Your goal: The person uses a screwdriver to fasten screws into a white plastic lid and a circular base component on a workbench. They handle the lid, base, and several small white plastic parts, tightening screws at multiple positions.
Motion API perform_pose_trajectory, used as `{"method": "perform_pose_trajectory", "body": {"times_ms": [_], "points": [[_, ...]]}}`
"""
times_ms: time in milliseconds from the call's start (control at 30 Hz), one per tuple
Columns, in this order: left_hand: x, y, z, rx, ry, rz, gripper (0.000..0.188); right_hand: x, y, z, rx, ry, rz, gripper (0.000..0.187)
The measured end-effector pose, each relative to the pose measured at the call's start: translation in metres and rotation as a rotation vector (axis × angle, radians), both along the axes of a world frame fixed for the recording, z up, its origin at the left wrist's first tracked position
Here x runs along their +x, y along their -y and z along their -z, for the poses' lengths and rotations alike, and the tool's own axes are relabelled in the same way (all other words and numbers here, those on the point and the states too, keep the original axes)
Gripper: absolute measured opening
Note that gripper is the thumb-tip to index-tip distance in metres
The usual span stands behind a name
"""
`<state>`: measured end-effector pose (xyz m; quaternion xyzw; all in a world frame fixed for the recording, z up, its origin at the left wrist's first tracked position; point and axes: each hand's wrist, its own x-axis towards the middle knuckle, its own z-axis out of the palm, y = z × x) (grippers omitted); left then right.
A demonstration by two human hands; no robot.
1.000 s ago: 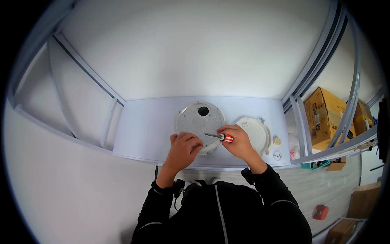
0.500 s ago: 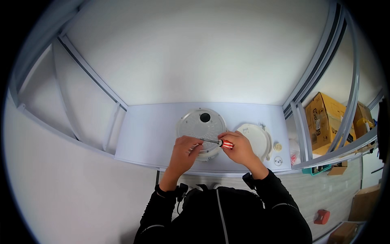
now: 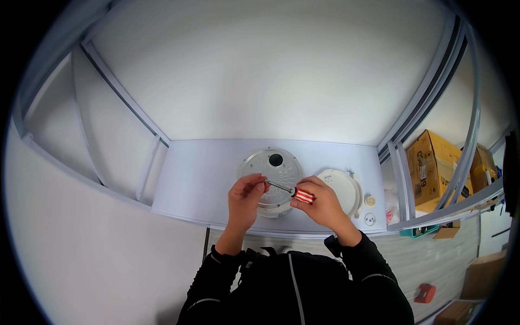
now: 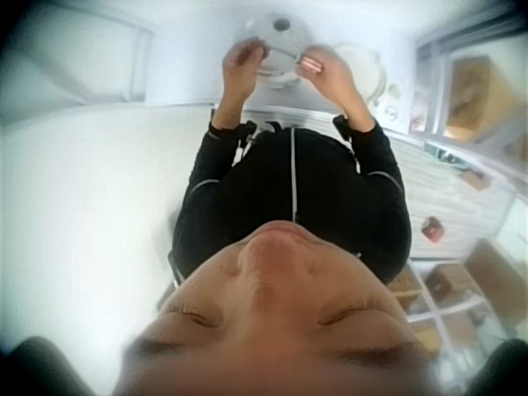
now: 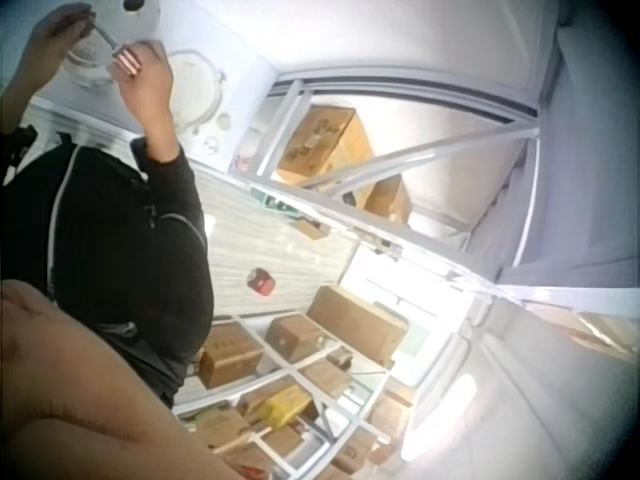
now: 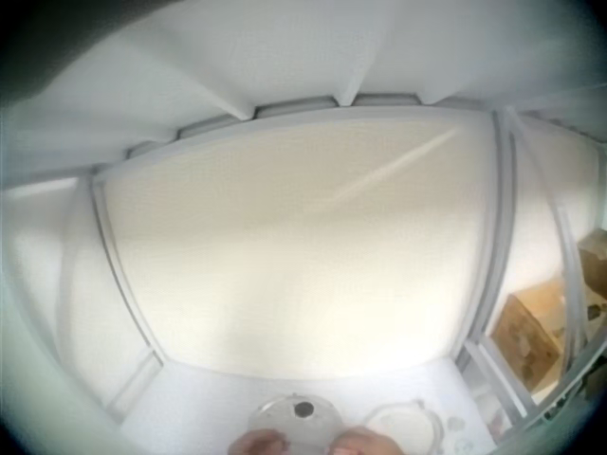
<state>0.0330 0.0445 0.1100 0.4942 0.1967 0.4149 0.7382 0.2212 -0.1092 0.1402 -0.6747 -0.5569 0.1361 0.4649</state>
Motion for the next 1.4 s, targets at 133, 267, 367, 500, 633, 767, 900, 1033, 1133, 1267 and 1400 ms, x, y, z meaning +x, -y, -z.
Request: {"method": "perform_pose_trajectory", "body": {"times_ms": [133,267,367,500,633,767,900,1033,1133,1267,1400], "points": [[0.001,-0.001,0.004,-0.138,0.141,0.043,0.024,-0.003,0.003,-0.007,-0.077,-0.010,0.016,0.037],[0.000,-0.003,0.007,-0.095,0.133,0.053,0.024,-0.001,0.005,-0.007,-0.064,0.079,0.051,0.043],[-0.001,-0.005,0.009,-0.004,0.041,0.017,0.022,0.000,0.006,-0.015,-0.065,0.165,0.071,0.044],[0.000,-0.005,0.003,0.108,-0.048,-0.014,0.020,0.002,0.009,-0.016,-0.075,0.239,0.102,0.044],[-0.002,-0.005,-0.007,0.235,-0.178,-0.032,0.018,0.004,0.012,-0.020,-0.113,0.331,0.119,0.043],[-0.007,-0.007,-0.023,0.415,-0.355,-0.004,0.016,0.007,0.016,-0.026,-0.130,0.370,0.077,0.051],[-0.014,-0.016,-0.027,0.541,-0.447,0.043,0.016,0.013,0.022,-0.040,-0.128,0.134,-0.026,0.060],[-0.021,-0.020,-0.017,0.400,-0.344,0.068,0.018,0.017,0.028,-0.051,-0.022,-0.207,-0.039,0.059],[-0.022,-0.021,-0.007,0.308,-0.222,0.068,0.018,0.021,0.026,-0.037,0.239,-0.309,-0.013,0.050],[-0.016,-0.017,0.005,0.141,-0.008,0.058,0.020,0.016,0.017,-0.022,0.410,-0.309,0.139,0.040],[-0.013,-0.017,0.007,-0.026,0.176,0.034,0.023,0.005,0.010,-0.024,0.429,-0.273,0.143,0.034]]}}
